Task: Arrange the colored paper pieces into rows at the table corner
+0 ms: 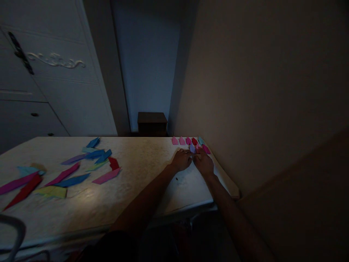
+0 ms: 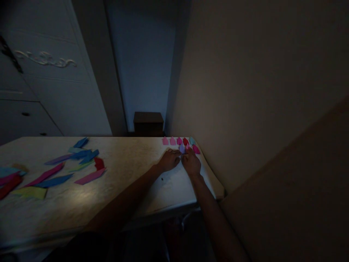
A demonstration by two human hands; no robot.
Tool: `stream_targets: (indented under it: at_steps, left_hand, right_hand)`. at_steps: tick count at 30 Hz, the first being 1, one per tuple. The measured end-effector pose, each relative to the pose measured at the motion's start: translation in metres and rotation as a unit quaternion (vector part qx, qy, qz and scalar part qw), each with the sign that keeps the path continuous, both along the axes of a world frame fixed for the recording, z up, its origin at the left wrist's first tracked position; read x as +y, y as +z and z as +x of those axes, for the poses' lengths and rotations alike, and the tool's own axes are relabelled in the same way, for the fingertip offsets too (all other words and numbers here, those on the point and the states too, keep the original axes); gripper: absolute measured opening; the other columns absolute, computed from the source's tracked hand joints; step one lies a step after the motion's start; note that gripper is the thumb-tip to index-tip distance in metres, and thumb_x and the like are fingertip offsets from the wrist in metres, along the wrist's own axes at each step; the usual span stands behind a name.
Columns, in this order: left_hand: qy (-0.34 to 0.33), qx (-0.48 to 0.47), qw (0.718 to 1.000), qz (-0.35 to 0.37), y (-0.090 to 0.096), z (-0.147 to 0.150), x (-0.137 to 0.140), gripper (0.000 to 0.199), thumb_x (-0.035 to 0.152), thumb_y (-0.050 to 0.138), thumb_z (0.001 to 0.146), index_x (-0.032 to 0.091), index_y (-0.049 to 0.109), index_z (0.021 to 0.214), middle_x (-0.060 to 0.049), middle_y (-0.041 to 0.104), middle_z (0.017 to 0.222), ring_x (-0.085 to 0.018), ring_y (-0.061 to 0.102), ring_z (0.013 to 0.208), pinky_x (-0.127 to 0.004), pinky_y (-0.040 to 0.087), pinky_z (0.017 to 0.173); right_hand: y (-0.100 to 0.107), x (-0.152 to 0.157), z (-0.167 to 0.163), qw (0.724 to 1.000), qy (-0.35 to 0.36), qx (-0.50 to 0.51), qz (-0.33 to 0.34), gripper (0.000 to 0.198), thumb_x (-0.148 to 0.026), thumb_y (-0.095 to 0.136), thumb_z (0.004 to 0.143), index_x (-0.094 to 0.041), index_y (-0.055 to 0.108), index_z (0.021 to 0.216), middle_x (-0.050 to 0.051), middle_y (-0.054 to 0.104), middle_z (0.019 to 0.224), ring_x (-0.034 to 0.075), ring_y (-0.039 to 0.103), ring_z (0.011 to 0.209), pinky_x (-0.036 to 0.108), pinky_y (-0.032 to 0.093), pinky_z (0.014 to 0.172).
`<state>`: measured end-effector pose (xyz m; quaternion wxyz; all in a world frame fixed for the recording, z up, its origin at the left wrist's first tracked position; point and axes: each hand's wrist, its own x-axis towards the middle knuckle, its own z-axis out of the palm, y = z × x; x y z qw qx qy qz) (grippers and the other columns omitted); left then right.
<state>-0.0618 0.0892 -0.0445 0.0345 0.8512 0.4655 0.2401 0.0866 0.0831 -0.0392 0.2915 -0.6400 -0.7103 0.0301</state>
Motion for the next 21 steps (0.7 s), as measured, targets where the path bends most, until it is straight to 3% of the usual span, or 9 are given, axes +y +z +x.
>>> stream_targets:
  at_steps: [4,8,12,16,21]
  left_hand:
    - [0.005,-0.016,1.000,-0.002,-0.001,0.000,-0.001,0.034,0.018,0.051,0.084,0.018,0.061,0.116,-0.009,0.064,0.121,-0.022,0.058,0.112,-0.038,0.041,0.102]
    - [0.003,-0.045,0.999,-0.001,-0.003,-0.003,-0.010,0.039,0.013,0.052,0.081,0.016,0.060,0.119,-0.009,0.064,0.121,-0.021,0.056,0.115,-0.037,0.041,0.105]
    - [0.004,-0.067,0.998,0.004,0.000,-0.015,-0.029,0.037,0.013,0.052,0.082,0.015,0.061,0.118,-0.010,0.064,0.121,-0.020,0.056,0.115,-0.034,0.043,0.104]
    - [0.002,-0.106,0.994,0.013,0.012,-0.043,-0.061,0.030,0.019,0.052,0.087,0.018,0.065,0.113,-0.009,0.068,0.112,-0.019,0.063,0.103,-0.032,0.049,0.095]
    - [0.026,-0.153,0.988,0.023,0.027,-0.102,-0.112,0.024,0.018,0.051,0.087,0.019,0.071,0.100,-0.007,0.073,0.096,-0.017,0.067,0.083,-0.030,0.052,0.081]
  right_hand:
    - [-0.001,-0.003,0.003,0.997,0.046,0.031,0.044,0.041,-0.021,0.043,0.087,-0.017,0.060,0.124,0.010,0.065,0.126,0.022,0.062,0.111,0.030,0.045,0.095]
    - [-0.004,-0.005,0.005,0.992,0.107,0.038,0.055,0.035,-0.025,0.040,0.089,-0.016,0.068,0.108,0.009,0.072,0.106,0.020,0.067,0.091,0.030,0.049,0.087]
    - [-0.008,-0.005,0.005,0.986,0.151,0.033,0.067,0.034,-0.025,0.041,0.087,-0.015,0.070,0.103,0.011,0.072,0.104,0.019,0.066,0.083,0.030,0.050,0.082]
    - [-0.010,-0.002,0.006,0.982,0.170,0.034,0.077,0.035,-0.027,0.041,0.086,-0.015,0.070,0.100,0.012,0.072,0.103,0.021,0.066,0.082,0.032,0.050,0.081]
    - [-0.013,-0.004,-0.001,0.976,0.187,0.056,0.098,0.036,-0.033,0.041,0.087,-0.014,0.070,0.098,0.013,0.072,0.099,0.022,0.065,0.076,0.036,0.051,0.078]
